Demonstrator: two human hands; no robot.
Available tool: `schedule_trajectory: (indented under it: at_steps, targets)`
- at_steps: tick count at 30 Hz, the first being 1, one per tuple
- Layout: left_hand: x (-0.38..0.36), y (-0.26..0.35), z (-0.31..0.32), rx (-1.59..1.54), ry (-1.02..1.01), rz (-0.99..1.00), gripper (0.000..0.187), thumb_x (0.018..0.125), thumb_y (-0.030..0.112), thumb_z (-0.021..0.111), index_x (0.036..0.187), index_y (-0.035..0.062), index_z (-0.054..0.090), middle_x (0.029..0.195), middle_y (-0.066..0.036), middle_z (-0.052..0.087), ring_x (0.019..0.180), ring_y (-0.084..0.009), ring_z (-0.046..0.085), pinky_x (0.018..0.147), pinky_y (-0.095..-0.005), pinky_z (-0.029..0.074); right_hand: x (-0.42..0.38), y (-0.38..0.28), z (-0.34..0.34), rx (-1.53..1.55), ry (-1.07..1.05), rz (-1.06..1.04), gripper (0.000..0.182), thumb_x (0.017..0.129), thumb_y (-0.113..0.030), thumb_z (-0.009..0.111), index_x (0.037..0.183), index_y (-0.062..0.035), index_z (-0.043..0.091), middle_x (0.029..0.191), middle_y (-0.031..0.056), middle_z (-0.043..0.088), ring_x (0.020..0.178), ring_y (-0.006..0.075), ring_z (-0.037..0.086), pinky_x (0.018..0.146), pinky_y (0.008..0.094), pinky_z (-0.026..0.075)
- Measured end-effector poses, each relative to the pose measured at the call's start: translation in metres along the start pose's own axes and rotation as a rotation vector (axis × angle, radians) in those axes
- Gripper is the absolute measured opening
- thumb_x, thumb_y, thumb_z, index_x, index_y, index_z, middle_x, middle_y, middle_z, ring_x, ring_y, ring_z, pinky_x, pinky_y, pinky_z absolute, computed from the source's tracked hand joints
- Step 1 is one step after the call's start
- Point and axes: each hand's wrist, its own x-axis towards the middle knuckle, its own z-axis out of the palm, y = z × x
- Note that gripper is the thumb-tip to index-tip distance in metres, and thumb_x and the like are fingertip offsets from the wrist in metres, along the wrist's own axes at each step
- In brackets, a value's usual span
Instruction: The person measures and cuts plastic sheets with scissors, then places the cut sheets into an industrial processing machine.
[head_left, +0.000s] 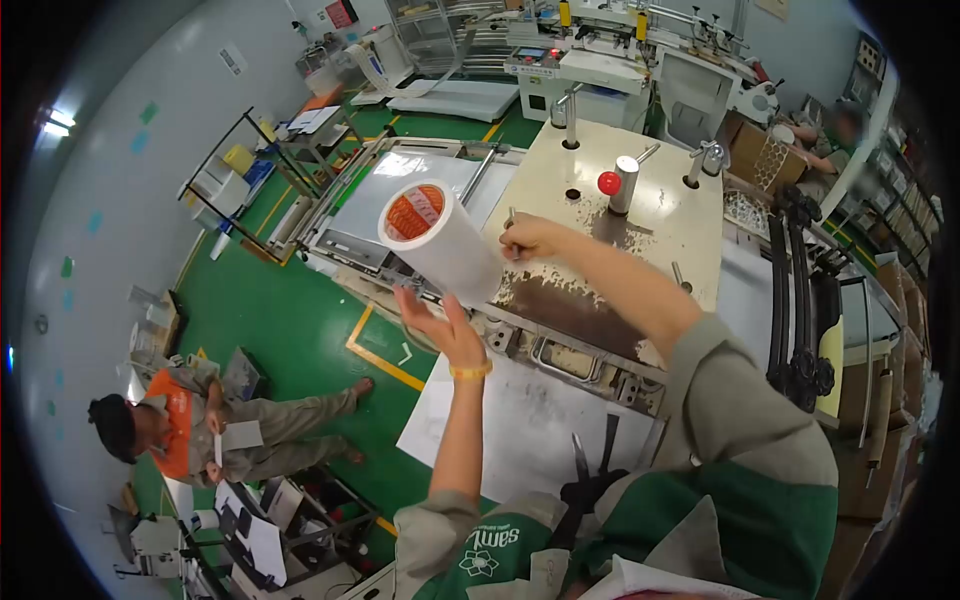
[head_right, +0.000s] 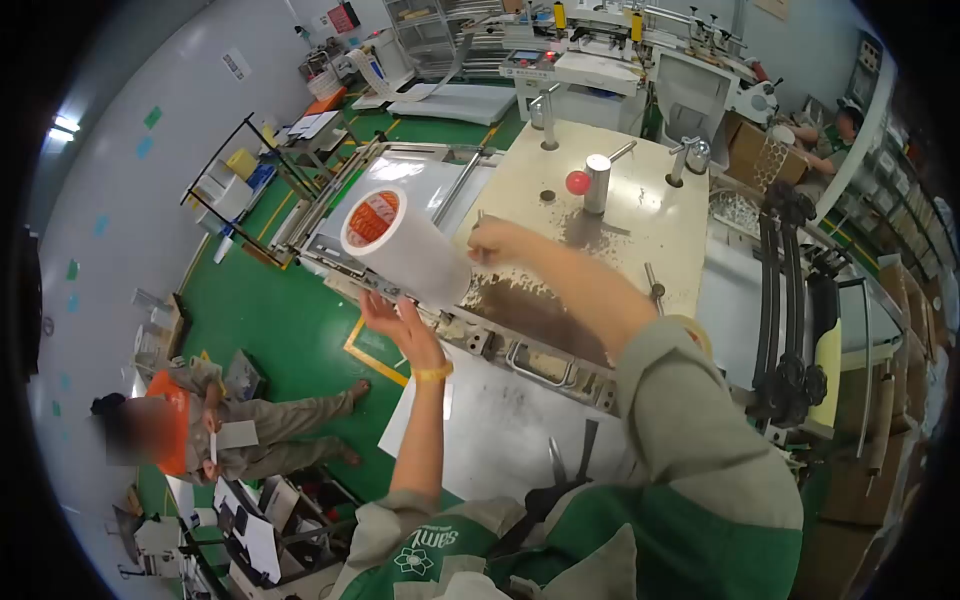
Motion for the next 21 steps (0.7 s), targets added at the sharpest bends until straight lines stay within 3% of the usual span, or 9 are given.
schedule_trajectory:
  at_steps: [3, 6, 10, 11, 13, 15, 17, 20, 21]
  targets:
    - [0.030, 0.024, 0.008, -0.102, -0.002, -0.023, 0.054, 0.096, 0.021, 0.042, 0.137, -0.0012, 0.014, 0.142, -0.020, 0.018, 0.131, -0.0311, 0.027, 0.106, -0.0406, 0.023, -0.035, -0.030, -0.005, -0.797, -0.103, -0.143, 0.019, 0.074, -0.001, 0.058, 0.088, -0.0116, 0.065, 0.087, 0.0016, 0.064, 0.068, 0.0204, 0.061, 0.056, 0.0324, 0.045]
    - [0.022, 0.027, 0.007, -0.110, 0.053, -0.054, 0.050, 0.097, 0.028, 0.038, 0.135, 0.0000, 0.019, 0.138, -0.019, 0.026, 0.125, -0.0303, 0.036, 0.103, -0.0407, 0.030, -0.062, -0.049, 0.003, -2.071, 0.068, -0.795, 0.016, 0.071, -0.013, 0.064, 0.087, -0.0147, 0.066, 0.096, -0.0009, 0.061, 0.103, 0.0166, 0.053, 0.083, 0.0313, 0.040]
    - [-0.008, 0.013, -0.008, -0.256, 0.092, -0.283, 0.046, 0.097, 0.031, 0.039, 0.132, 0.0039, 0.025, 0.137, -0.015, 0.030, 0.123, -0.0280, 0.041, 0.102, -0.0422, 0.033, -0.093, -0.038, -0.011, -1.744, 0.284, -1.556, 0.022, 0.075, -0.011, 0.057, 0.095, -0.0126, 0.065, 0.103, 0.0044, 0.059, 0.103, 0.0215, 0.053, 0.089, 0.0362, 0.040]
    - [-0.016, 0.008, -0.015, -0.242, 0.091, -0.290, 0.040, 0.097, 0.028, 0.042, 0.127, 0.0046, 0.031, 0.132, -0.013, 0.036, 0.111, -0.0246, 0.051, 0.094, -0.0389, 0.041, -0.116, -0.031, -0.013, -1.568, 0.485, -1.516, 0.012, 0.075, -0.013, 0.056, 0.083, -0.0138, 0.065, 0.099, 0.0066, 0.058, 0.098, 0.0208, 0.053, 0.085, 0.0334, 0.042]
    - [-0.038, 0.000, -0.037, -0.278, 0.014, -0.378, 0.030, 0.096, 0.022, 0.044, 0.119, 0.0025, 0.038, 0.120, -0.013, 0.048, 0.089, -0.0208, 0.060, 0.076, -0.0319, 0.051, -0.181, -0.018, -0.038, -1.872, 0.448, -0.732, 0.018, 0.080, -0.021, 0.057, 0.085, -0.0057, 0.066, 0.088, 0.0128, 0.063, 0.086, 0.0270, 0.062, 0.063, 0.0367, 0.050]
    - [-0.072, -0.017, -0.060, -0.171, -0.048, -0.515, 0.019, 0.095, 0.016, 0.045, 0.104, -0.0005, 0.049, 0.098, -0.010, 0.059, 0.064, -0.0153, 0.060, 0.056, -0.0239, 0.049, -0.256, -0.019, -0.037, -1.737, 0.518, -0.041, 0.021, 0.080, -0.022, 0.059, 0.083, -0.0024, 0.065, 0.073, 0.0133, 0.063, 0.073, 0.0304, 0.064, 0.057, 0.0393, 0.050]
    - [-0.111, -0.035, -0.074, 0.026, -0.132, -0.671, 0.018, 0.094, 0.014, 0.046, 0.101, -0.0011, 0.052, 0.096, -0.011, 0.059, 0.070, -0.0162, 0.060, 0.060, -0.0269, 0.048, -0.279, 0.016, -0.064, -1.694, 0.230, 0.072, 0.019, 0.074, -0.021, 0.063, 0.072, -0.0032, 0.064, 0.065, 0.0155, 0.061, 0.067, 0.0326, 0.063, 0.059, 0.0404, 0.050]
    - [-0.159, -0.069, -0.088, 0.380, -0.219, -0.449, 0.019, 0.093, 0.012, 0.048, 0.103, -0.0022, 0.053, 0.097, -0.013, 0.058, 0.080, -0.0196, 0.060, 0.067, -0.0314, 0.047, -0.293, 0.048, -0.080, -1.629, 0.240, -0.262, 0.007, 0.071, -0.008, 0.060, 0.070, -0.0017, 0.063, 0.076, 0.0164, 0.062, 0.080, 0.0339, 0.061, 0.069, 0.0428, 0.047]
    - [-0.168, -0.072, -0.091, 0.445, -0.246, -0.403, 0.022, 0.090, 0.010, 0.049, 0.107, -0.0031, 0.053, 0.105, -0.016, 0.055, 0.097, -0.0260, 0.054, 0.081, -0.0355, 0.043, -0.289, 0.056, -0.085, -1.460, 0.217, -0.447, 0.003, 0.065, -0.002, 0.062, 0.066, -0.0041, 0.061, 0.078, 0.0112, 0.063, 0.082, 0.0309, 0.061, 0.072, 0.0418, 0.046]
